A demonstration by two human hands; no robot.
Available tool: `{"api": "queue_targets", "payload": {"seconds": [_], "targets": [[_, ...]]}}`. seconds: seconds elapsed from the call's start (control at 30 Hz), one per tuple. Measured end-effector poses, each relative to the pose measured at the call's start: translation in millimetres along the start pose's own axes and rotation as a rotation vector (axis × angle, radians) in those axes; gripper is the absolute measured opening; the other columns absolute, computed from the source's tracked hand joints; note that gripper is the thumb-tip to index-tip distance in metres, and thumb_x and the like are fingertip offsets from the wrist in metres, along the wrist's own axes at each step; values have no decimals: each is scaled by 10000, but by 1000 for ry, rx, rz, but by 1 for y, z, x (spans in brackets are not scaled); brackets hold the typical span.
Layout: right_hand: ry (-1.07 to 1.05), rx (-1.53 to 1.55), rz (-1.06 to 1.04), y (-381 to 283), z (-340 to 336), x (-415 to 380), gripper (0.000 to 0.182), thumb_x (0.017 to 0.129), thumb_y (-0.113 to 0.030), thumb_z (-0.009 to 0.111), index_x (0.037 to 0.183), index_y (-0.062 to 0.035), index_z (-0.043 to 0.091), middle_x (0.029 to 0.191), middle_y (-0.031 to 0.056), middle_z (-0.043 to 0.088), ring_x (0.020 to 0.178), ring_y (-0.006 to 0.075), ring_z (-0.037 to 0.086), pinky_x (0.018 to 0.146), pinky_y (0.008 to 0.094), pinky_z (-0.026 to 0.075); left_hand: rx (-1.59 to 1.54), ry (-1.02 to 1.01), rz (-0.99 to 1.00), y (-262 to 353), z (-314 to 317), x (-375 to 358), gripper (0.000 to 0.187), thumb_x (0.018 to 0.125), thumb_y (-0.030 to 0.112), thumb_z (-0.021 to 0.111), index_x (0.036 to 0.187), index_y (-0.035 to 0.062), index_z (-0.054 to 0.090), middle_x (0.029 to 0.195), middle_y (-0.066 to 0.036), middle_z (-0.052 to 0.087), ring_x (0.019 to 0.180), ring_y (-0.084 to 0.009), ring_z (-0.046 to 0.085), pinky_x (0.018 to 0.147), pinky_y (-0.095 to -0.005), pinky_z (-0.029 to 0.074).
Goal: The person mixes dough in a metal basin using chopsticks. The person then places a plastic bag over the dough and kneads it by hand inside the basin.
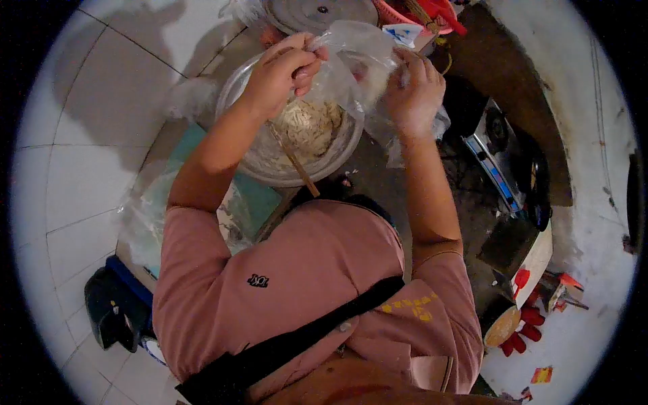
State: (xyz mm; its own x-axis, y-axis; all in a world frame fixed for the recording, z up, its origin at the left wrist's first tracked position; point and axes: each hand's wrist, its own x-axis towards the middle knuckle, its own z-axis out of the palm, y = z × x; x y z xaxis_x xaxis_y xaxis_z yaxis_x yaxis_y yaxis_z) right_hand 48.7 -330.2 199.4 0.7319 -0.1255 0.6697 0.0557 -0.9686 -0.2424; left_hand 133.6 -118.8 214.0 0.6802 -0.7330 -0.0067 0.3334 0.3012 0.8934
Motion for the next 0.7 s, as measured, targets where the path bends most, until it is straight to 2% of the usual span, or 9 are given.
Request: {"api": "queue_targets", "payload": {"seconds": [0.03, 0.13, 0.2, 0.27, 0.4, 0.47, 0.53, 0.6, 0.7], "targets": [[-98, 50, 61, 14, -1, -1, 377, 613, -78, 584, 984, -141, 565, 965, 118, 553, 873, 290, 540, 731, 356, 451, -62, -32, -22, 2, 0, -2, 158, 784, 117, 437, 885, 23, 513, 598, 28, 425, 509, -43, 368, 490, -182, 324], [12, 171, 114, 14, -14, 3, 325, 626, -50, 583, 938, -139, 586, 903, 91, 573, 857, 285, 548, 749, 360, 451, 229, 406, 136, -2, 5, -3, 145, 776, 106, 469, 893, 36, 517, 663, -8, 495, 575, -79, 465, 503, -205, 362], [83, 187, 72, 9, -23, 9, 249, 658, -49, 593, 892, -132, 598, 839, 82, 592, 810, 284, 568, 730, 363, 463, 967, 672, 688, -7, 7, 13, 134, 753, 108, 506, 870, 48, 530, 722, -34, 535, 638, -130, 525, 532, -236, 403], [-8, 264, 64, 7, -28, 9, 219, 683, -70, 600, 895, -125, 595, 821, 87, 598, 751, 281, 581, 679, 354, 477, 1432, 705, 965, -10, 17, 23, 156, 757, 128, 527, 899, 65, 534, 791, -54, 558, 698, -169, 558, 574, -274, 430], [-23, 325, -93, -5, -34, 15, 175, 714, -107, 612, 888, -103, 591, 773, 95, 607, 644, 280, 591, 593, 345, 488, 1752, 368, 912, 5, 74, 26, 258, 821, 205, 533, 1061, 108, 524, 948, -84, 572, 813, -223, 569, 685, -366, 461], [-49, 267, -129, -5, -43, 18, 160, 724, -110, 599, 882, -90, 590, 767, 103, 607, 646, 287, 591, 591, 354, 484, 1853, 256, 882, 4, 78, 31, 264, 788, 214, 548, 1036, 125, 537, 954, -83, 570, 838, -241, 568, 713, -382, 467], [-86, 215, -137, -3, -51, 21, 150, 734, -115, 582, 879, -80, 588, 766, 115, 605, 650, 295, 591, 588, 365, 480, 1913, 194, 863, 0, 66, 48, 224, 689, 193, 574, 906, 135, 570, 885, -64, 558, 829, -251, 560, 715, -369, 465], [-140, 162, -115, -2, -60, 23, 146, 744, -120, 563, 880, -71, 587, 770, 130, 603, 659, 304, 590, 584, 378, 476, 1884, 152, 784, -1, 80, 45, 194, 666, 190, 565, 853, 136, 565, 872, -52, 557, 801, -259, 565, 671, -381, 473], [-231, 285, 79, 3, -59, 20, 134, 758, -125, 532, 865, -63, 583, 769, 150, 597, 648, 324, 580, 576, 399, 466, 1867, 37, 763, -9, 95, 47, 136, 654, 181, 548, 783, 137, 551, 836, -41, 553, 744, -263, 571, 603, -385, 476]]}}
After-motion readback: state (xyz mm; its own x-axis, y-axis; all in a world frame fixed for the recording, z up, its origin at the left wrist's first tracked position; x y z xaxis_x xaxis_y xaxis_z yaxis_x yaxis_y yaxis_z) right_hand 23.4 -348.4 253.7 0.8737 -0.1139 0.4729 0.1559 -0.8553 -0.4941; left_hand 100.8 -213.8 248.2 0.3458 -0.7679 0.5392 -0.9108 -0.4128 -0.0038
